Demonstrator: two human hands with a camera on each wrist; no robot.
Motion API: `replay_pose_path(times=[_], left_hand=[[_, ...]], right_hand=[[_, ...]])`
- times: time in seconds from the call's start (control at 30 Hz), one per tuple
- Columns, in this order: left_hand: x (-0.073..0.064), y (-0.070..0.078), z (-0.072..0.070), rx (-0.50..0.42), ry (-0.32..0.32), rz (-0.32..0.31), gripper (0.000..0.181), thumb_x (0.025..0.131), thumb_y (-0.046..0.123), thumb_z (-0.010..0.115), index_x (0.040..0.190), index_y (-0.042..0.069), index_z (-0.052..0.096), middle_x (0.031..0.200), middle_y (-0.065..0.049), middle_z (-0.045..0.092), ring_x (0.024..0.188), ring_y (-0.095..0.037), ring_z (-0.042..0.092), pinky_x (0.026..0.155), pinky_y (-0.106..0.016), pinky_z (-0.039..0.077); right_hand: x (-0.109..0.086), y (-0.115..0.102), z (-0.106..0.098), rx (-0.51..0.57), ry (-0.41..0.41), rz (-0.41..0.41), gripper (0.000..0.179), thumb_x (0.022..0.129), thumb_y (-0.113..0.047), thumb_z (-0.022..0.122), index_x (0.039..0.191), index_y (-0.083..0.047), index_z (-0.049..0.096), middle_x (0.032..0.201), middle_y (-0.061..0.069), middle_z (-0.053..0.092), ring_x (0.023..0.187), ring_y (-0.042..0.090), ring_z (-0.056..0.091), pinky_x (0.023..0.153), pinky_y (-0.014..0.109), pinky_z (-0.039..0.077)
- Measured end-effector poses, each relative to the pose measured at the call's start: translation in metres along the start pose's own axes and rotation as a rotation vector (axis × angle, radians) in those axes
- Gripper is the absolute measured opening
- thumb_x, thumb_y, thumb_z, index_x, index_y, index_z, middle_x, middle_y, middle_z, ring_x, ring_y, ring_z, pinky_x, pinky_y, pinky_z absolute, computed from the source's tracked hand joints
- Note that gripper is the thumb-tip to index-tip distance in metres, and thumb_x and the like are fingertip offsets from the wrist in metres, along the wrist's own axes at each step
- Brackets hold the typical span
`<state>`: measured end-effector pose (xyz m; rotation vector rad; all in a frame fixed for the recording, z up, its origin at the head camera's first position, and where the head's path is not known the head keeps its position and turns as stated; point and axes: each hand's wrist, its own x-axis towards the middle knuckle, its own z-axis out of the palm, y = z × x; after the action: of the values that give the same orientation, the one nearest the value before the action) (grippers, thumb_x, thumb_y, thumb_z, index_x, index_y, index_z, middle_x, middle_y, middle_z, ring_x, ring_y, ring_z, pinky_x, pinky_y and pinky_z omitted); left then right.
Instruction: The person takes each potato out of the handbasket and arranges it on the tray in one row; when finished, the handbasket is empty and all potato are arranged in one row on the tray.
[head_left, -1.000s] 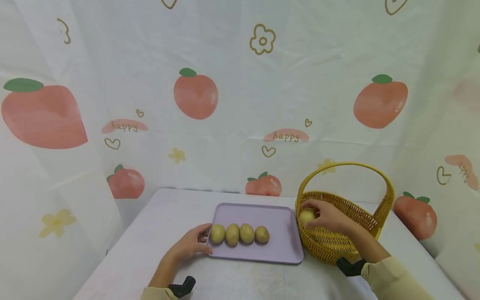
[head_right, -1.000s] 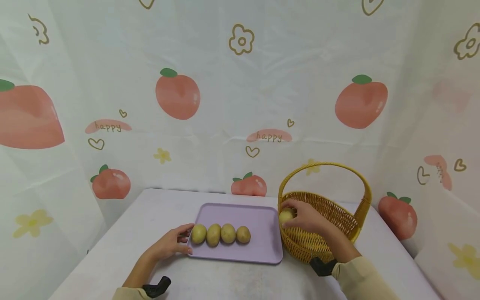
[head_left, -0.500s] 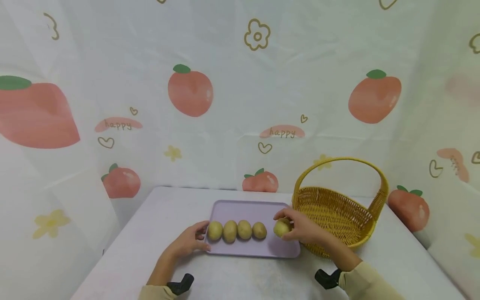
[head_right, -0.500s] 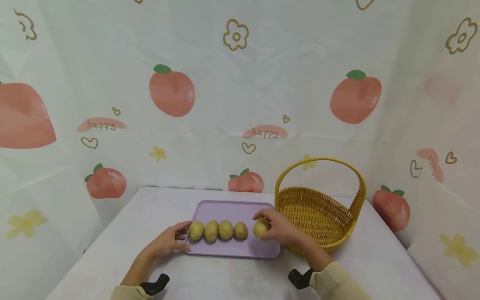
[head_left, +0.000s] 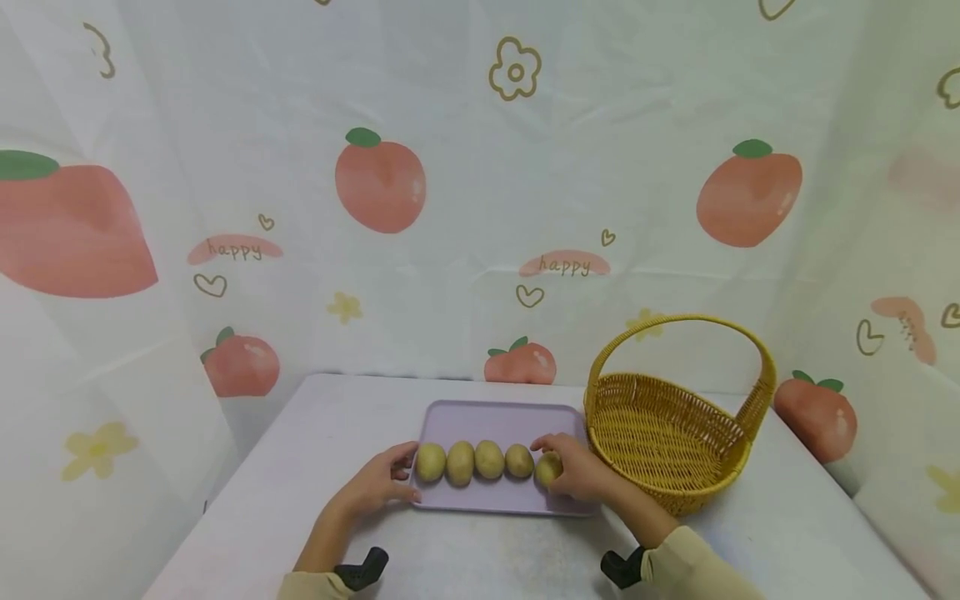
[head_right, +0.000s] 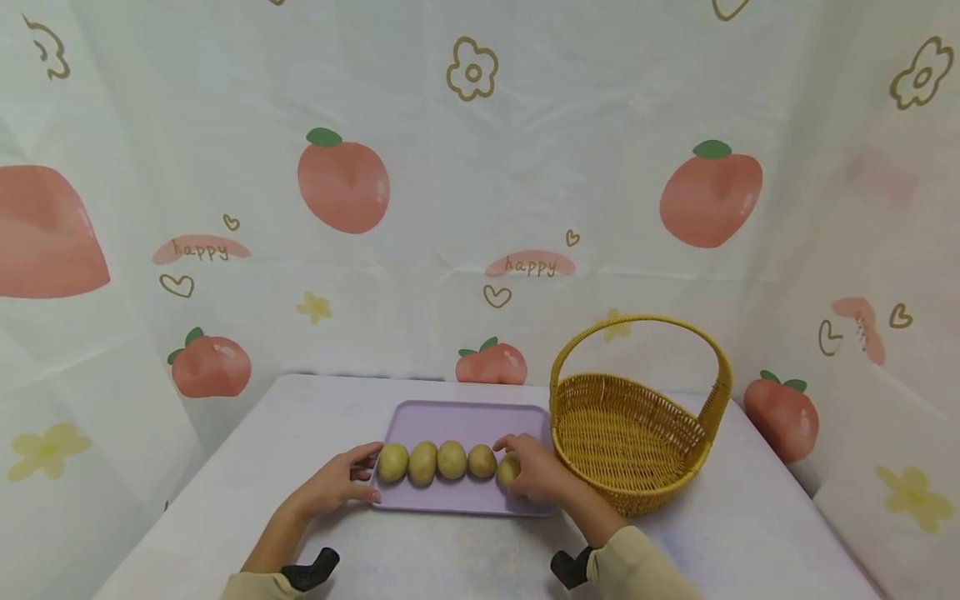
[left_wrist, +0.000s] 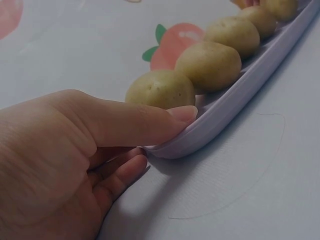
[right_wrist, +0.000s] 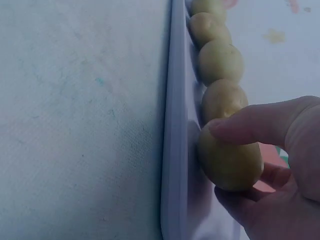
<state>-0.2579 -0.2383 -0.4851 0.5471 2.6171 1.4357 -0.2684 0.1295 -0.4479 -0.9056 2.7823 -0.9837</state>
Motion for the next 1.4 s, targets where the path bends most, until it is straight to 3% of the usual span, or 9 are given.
replay_pose_path(times=[0.23,0.4,0.63,0.87,1.1,1.3,1.4], left_hand=[[-0.001,0.001,-0.003,0.004,0.009,-0.005,0.084,0.071,0.009,0.084,0.140,-0.013,0.040,0.124,-0.024,0.055,0.109,-0.037,0.057,0.097,-0.053,0.045],[-0.001,0.000,-0.001,0.007,-0.003,0.001,0.084,0.072,0.010,0.084,0.140,-0.012,0.040,0.124,-0.025,0.055,0.108,-0.038,0.058,0.097,-0.053,0.045],[-0.001,-0.001,-0.002,0.006,-0.001,0.001,0.084,0.072,0.010,0.084,0.139,-0.013,0.040,0.124,-0.026,0.055,0.108,-0.039,0.058,0.096,-0.053,0.046],[0.000,-0.001,-0.001,0.010,-0.009,0.000,0.084,0.072,0.010,0.084,0.139,-0.013,0.040,0.122,-0.024,0.056,0.105,-0.037,0.059,0.095,-0.051,0.047],[0.001,0.001,0.002,-0.003,-0.001,0.007,0.083,0.072,0.009,0.084,0.140,-0.012,0.041,0.125,-0.025,0.055,0.108,-0.037,0.058,0.096,-0.051,0.047],[-0.001,0.003,0.001,0.001,-0.010,0.011,0.084,0.073,0.011,0.084,0.140,-0.013,0.039,0.126,-0.028,0.054,0.109,-0.040,0.057,0.097,-0.052,0.045],[-0.002,0.002,-0.001,-0.014,-0.018,0.013,0.085,0.074,0.010,0.083,0.141,-0.014,0.037,0.127,-0.030,0.053,0.111,-0.041,0.057,0.097,-0.053,0.044]], right_hand=[[-0.001,-0.001,0.004,0.023,0.009,0.037,0.062,0.074,0.010,0.070,0.133,-0.002,0.054,0.130,0.019,0.056,0.122,0.035,0.050,0.102,0.055,0.039],[-0.003,0.000,0.011,0.029,0.031,0.064,0.063,0.073,0.003,0.078,0.131,-0.001,0.054,0.123,0.019,0.059,0.115,0.033,0.053,0.098,0.052,0.042],[0.001,0.005,0.015,0.005,0.060,0.043,0.063,0.071,0.007,0.076,0.129,-0.003,0.056,0.113,0.014,0.061,0.103,0.026,0.055,0.086,0.045,0.047],[0.008,0.014,0.017,0.040,0.055,-0.013,0.065,0.071,0.009,0.070,0.132,-0.003,0.053,0.115,0.015,0.062,0.107,0.027,0.055,0.089,0.046,0.046],[0.007,0.017,0.015,0.090,0.052,-0.017,0.067,0.070,0.010,0.069,0.134,-0.002,0.052,0.121,0.016,0.060,0.114,0.030,0.053,0.094,0.049,0.044],[0.001,0.009,0.010,0.086,0.071,-0.030,0.073,0.073,0.003,0.077,0.139,-0.002,0.048,0.137,0.016,0.051,0.128,0.034,0.045,0.104,0.054,0.037],[-0.007,-0.002,0.003,0.044,0.112,-0.069,0.072,0.074,-0.001,0.079,0.139,-0.004,0.049,0.137,0.014,0.051,0.128,0.034,0.045,0.103,0.054,0.039]])
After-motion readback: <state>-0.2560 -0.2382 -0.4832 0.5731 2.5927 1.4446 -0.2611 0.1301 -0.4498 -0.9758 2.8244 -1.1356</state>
